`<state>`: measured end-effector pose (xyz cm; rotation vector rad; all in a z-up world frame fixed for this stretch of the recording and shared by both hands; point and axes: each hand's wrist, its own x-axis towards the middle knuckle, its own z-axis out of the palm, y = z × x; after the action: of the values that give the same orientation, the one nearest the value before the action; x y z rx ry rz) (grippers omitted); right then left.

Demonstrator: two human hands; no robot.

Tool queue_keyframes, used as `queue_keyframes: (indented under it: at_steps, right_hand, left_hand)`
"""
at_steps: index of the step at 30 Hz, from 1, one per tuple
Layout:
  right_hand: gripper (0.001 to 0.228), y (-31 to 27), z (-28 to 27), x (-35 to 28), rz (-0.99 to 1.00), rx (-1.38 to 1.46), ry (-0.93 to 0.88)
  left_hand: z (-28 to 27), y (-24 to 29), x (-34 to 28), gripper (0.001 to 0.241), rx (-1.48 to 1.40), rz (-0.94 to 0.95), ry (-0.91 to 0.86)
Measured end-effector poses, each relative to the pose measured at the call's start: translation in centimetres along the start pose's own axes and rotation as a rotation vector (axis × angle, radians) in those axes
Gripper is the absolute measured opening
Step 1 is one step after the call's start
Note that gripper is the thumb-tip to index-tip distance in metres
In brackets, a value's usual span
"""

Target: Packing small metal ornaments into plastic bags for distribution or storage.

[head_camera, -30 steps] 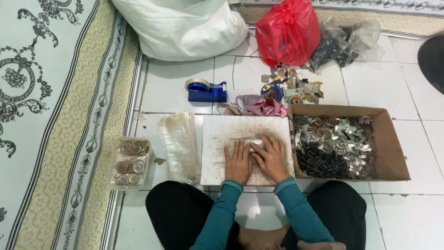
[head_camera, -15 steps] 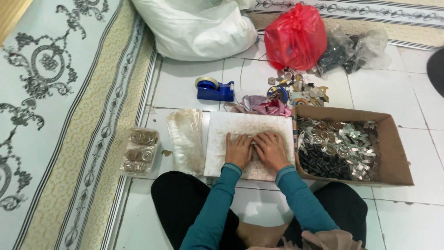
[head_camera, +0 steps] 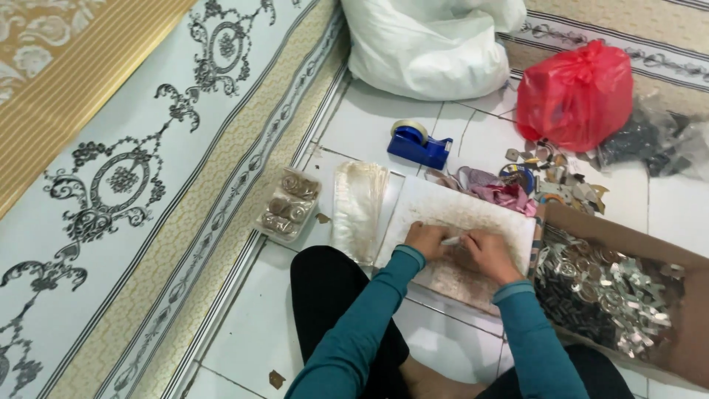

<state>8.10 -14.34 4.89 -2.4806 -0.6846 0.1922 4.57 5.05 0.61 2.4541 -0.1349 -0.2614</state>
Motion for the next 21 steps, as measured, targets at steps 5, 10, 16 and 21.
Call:
queue_keyframes:
  at_steps: [5, 10, 16, 21]
  right_hand:
    - [0.029, -6.2, -1.1, 0.3, 0.123, 0.449, -0.126]
    - [0.035, -17.0, -1.5, 0.7, 0.204, 0.717, -0.217]
    - [0.040, -20.3, 6.3, 4.2, 0.116, 0.828, -0.321]
    - [0.032, -21.8, 14.2, 6.6, 0.217, 0.927, -0.232]
  left_hand:
    - [-7.3, -2.7, -4.9, 0.046, -0.487, -0.077, -0.011]
    - [-13.0, -7.1, -10.2, 0.056, -0.728, -0.141, 0.052]
    - [-13.1, -15.8, -14.5, 0.067, -0.975, -0.423, 0.250]
    - [-10.7, -25.1, -15.7, 0.070, -0.912, -0.596, 0.409]
